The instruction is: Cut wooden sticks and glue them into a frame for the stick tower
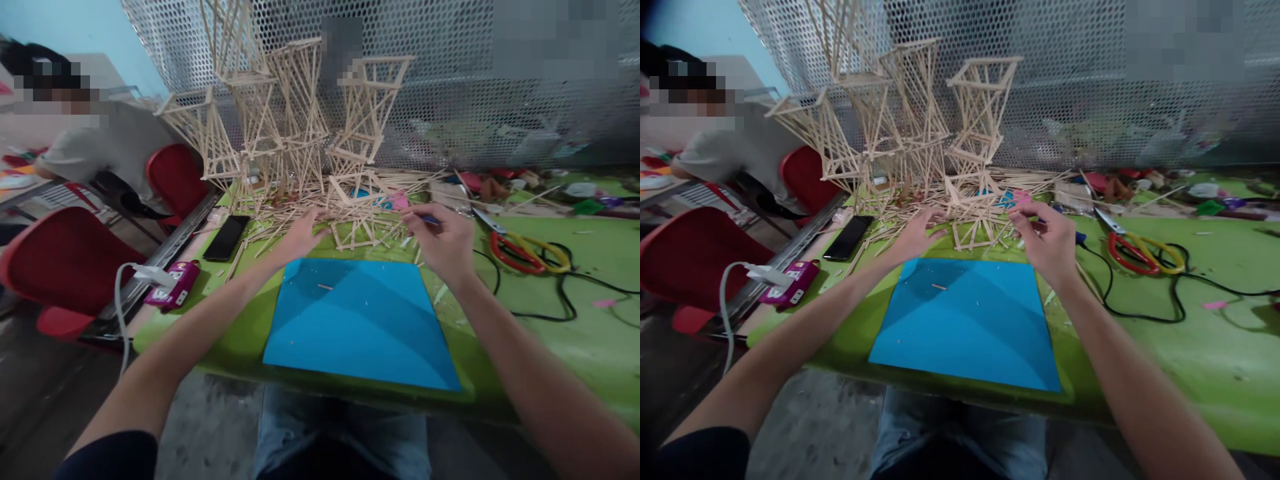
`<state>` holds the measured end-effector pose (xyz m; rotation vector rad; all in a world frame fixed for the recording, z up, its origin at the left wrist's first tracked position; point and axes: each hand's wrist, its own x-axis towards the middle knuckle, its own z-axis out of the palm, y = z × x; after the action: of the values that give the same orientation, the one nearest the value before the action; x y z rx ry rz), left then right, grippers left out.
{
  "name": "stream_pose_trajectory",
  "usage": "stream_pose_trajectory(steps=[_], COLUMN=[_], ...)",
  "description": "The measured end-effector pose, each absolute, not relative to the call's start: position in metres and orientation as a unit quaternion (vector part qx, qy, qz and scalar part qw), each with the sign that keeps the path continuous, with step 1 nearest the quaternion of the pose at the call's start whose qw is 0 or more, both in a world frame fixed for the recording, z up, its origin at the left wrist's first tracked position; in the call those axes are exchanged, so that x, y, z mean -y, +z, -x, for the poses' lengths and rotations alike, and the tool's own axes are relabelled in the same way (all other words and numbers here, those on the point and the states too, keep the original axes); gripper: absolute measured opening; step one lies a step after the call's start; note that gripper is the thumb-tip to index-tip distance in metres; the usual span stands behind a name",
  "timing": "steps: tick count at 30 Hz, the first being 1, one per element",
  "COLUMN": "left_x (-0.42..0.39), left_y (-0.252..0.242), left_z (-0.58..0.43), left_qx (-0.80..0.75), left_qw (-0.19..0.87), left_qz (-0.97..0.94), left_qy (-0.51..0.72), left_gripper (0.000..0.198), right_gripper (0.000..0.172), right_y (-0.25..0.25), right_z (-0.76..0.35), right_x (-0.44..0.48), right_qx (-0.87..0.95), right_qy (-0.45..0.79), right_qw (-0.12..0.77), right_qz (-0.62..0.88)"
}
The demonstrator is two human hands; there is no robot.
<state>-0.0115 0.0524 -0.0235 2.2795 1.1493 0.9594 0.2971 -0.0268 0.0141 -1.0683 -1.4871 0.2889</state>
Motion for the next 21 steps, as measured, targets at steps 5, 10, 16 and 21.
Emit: stream_pose_trajectory(steps=[5, 10, 16, 21], left_x=[-0.075, -0.099, -0.106, -0.082], left_y=[-0.025, -0.017, -0.007, -0.001], left_z=[0.009, 0.001, -0.003, 0.004], left_qx=[-0.403, -0.346, -0.349, -0.37], left_qw=[0.205, 0.247, 0.218, 0.2], left_qz=[-0.836, -0.868, -0.884, -0.872], left_qy=[0.312, 0.256, 0.224, 0.248], left_gripper=[0.056, 0.069, 0.056, 0.041], right_gripper=[0.016, 0.022, 0.021, 0.023], right_y=[0.013, 0.008, 0.007, 0.011], right_z=[-0.298, -0.298, -0.298, -0.294], right_x=[0.025, 0.021, 0.02, 0.023], right_qx=[0.667, 0.694, 0.674, 0.621], right_qy=[0.133, 0.138, 0.145, 0.205], right_qw=[0.545, 0.498, 0.529, 0.582], right_qz=[0.49, 0.5, 0.495, 0.483])
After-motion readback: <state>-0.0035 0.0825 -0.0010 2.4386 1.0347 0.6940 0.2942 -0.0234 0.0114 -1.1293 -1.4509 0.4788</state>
